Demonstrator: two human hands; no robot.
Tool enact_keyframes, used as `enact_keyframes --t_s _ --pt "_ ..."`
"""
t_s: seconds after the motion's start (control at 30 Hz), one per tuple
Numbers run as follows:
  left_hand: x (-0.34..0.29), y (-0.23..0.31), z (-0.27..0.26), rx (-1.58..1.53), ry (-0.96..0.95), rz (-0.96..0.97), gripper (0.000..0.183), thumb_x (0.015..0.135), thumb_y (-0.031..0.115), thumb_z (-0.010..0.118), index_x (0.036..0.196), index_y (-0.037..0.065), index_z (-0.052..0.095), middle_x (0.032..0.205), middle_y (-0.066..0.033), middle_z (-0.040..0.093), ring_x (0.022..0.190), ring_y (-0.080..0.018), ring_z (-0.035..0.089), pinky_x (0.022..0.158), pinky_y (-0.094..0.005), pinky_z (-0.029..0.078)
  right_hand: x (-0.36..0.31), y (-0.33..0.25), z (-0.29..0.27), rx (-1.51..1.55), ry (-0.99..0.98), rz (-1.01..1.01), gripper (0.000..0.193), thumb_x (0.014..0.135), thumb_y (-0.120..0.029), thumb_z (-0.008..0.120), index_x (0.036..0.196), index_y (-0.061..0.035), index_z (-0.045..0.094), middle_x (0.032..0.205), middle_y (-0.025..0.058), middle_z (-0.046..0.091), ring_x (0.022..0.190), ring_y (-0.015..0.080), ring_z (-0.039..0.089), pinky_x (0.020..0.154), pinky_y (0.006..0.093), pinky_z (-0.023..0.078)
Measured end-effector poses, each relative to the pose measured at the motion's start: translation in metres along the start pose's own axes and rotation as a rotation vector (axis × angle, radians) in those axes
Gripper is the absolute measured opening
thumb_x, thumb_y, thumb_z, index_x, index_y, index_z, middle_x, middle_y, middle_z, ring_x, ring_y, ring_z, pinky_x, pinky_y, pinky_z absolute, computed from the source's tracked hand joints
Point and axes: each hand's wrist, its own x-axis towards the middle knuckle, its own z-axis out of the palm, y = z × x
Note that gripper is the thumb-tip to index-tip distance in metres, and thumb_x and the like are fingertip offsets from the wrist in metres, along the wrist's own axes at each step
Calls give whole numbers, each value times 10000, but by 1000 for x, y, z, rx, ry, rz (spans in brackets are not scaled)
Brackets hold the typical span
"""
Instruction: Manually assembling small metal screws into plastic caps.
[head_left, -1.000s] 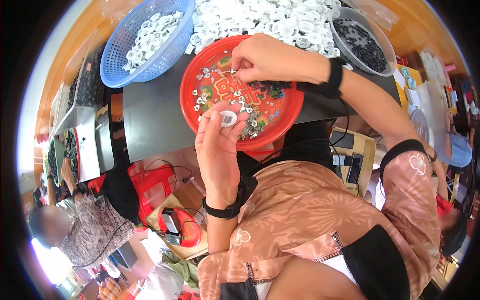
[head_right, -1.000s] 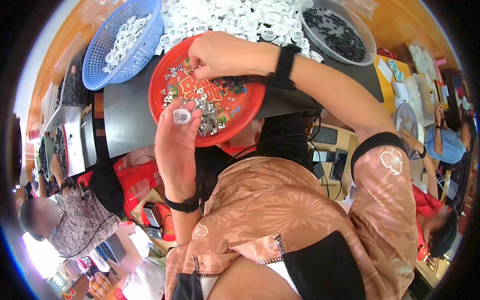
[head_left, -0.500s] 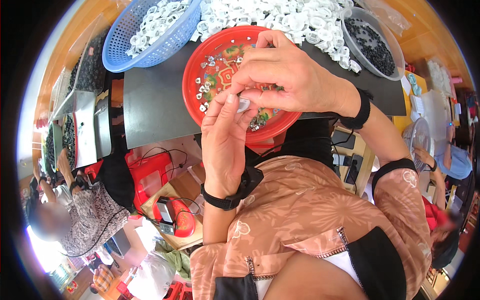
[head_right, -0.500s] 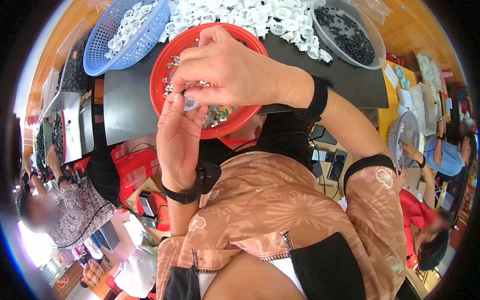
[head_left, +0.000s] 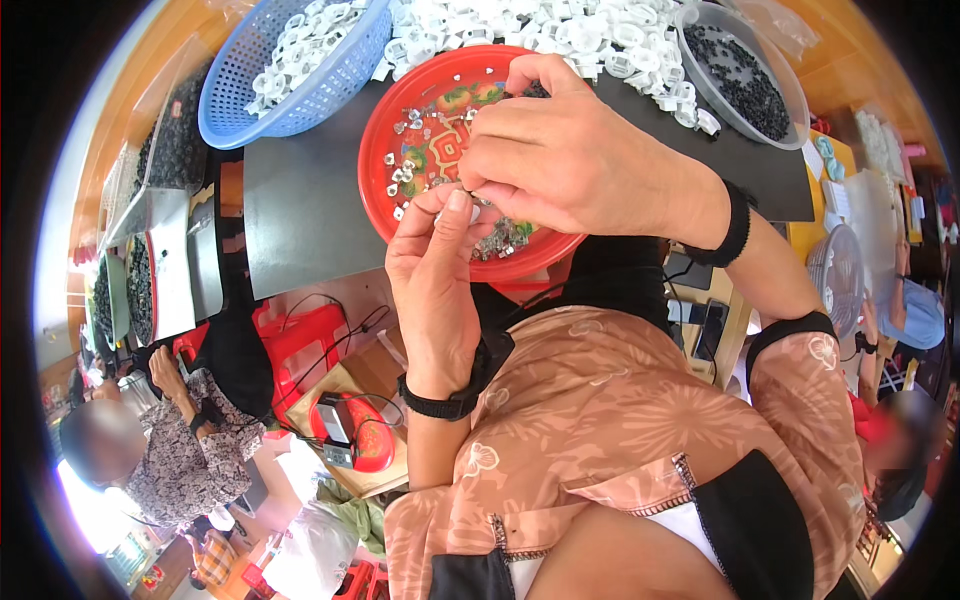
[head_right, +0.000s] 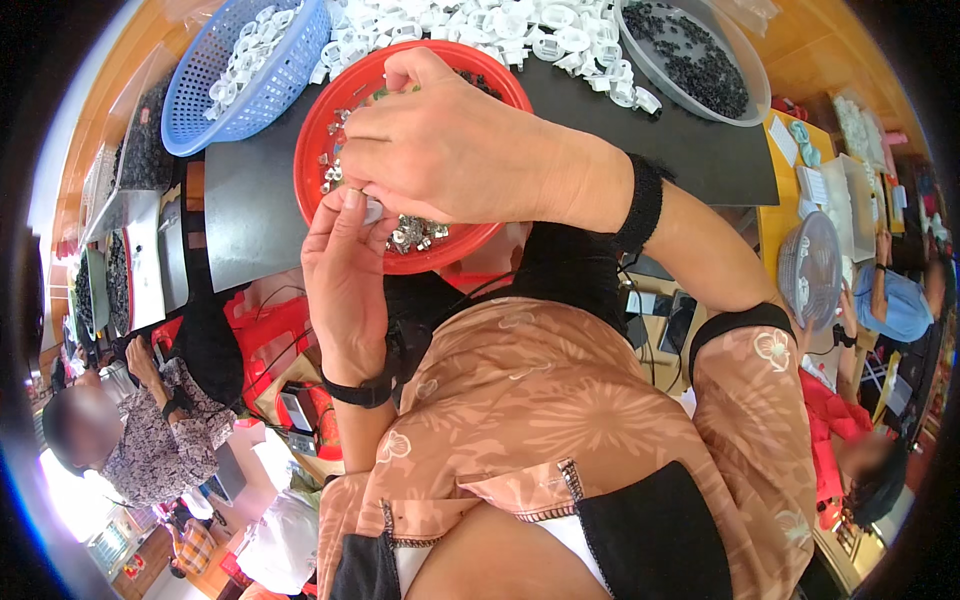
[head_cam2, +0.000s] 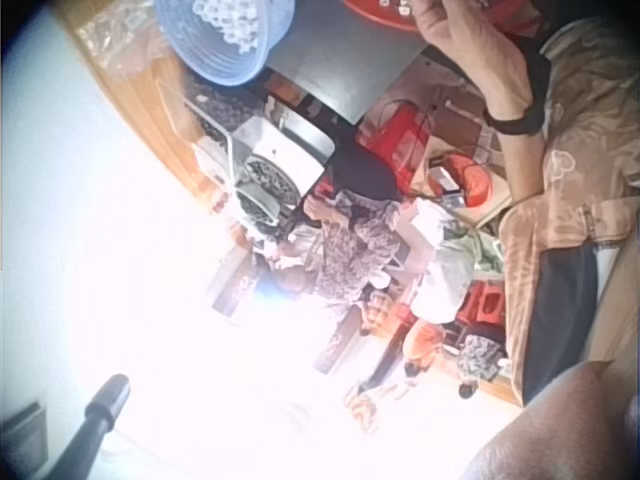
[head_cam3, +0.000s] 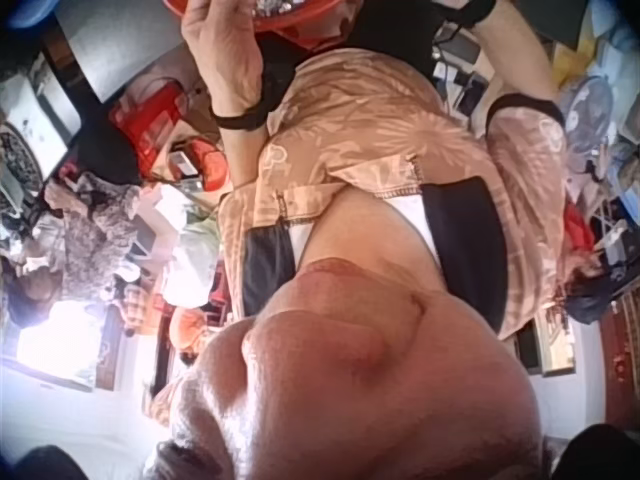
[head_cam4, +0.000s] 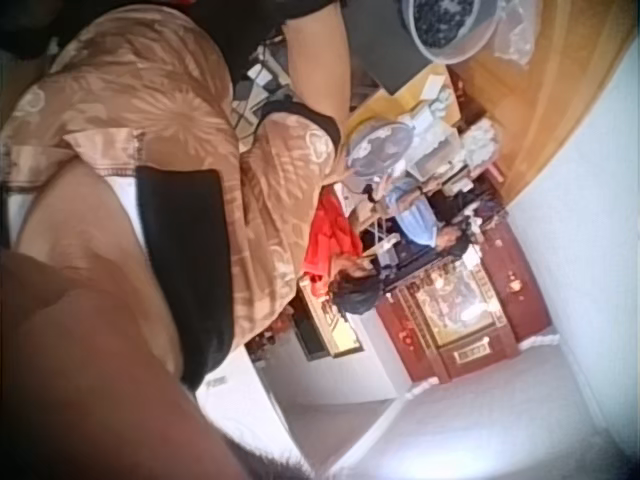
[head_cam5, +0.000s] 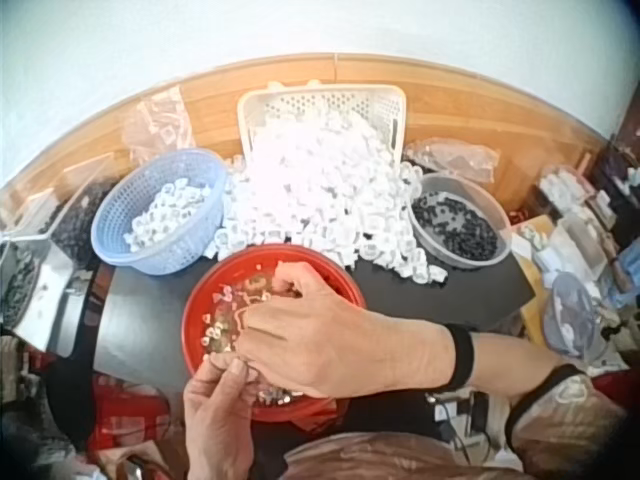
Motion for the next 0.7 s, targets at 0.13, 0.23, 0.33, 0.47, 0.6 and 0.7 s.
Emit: enact_keyframes --t_s 0.13,0.23,0.33,0.47,0.6,0.7 --pt "-1 4 3 -153 12 -45 247 975 169 497 1102 -23 589 1052 -103 632 957 -175 623 880 -306 510 -2 -6 1 37 8 124 90 783 -130 652 808 -101 571 754 -1 532 724 181 524 816 352 359" --pt "1 8 4 -253 -20 -61 334 999 170 413 1227 -55 510 1190 -140 575 1104 -208 573 979 -346 478 -8 -15 2 152 44 265 113 788 -173 639 782 -98 555 746 3 533 720 186 521 761 350 353" --pt "1 7 3 -234 -93 -84 363 1008 161 368 1277 -72 442 1310 -157 493 1228 -242 493 1052 -367 416 -14 -24 8 215 82 348 113 777 -149 642 780 -97 541 740 0 527 705 188 516 748 344 351" --pt "-1 2 1 -286 -124 -121 372 1008 174 403 1306 -47 429 1244 -132 541 1143 -214 547 1005 -351 451 -15 -28 16 189 141 356 124 755 -114 656 781 -97 537 734 -1 528 687 185 509 743 339 350" --pt "-1 -2 0 -358 -139 -169 373 1005 198 430 1308 -19 434 1217 -105 554 1102 -178 552 989 -339 438 -16 -32 18 165 176 366 130 747 -113 668 788 -97 546 741 0 539 685 184 506 741 341 351" --pt "-2 -2 3 -331 -116 -158 374 998 198 452 1308 -10 437 1214 -96 556 1088 -164 550 991 -337 429 -16 -33 19 117 186 368 119 751 -119 669 798 -99 562 749 0 551 687 182 509 742 342 351"
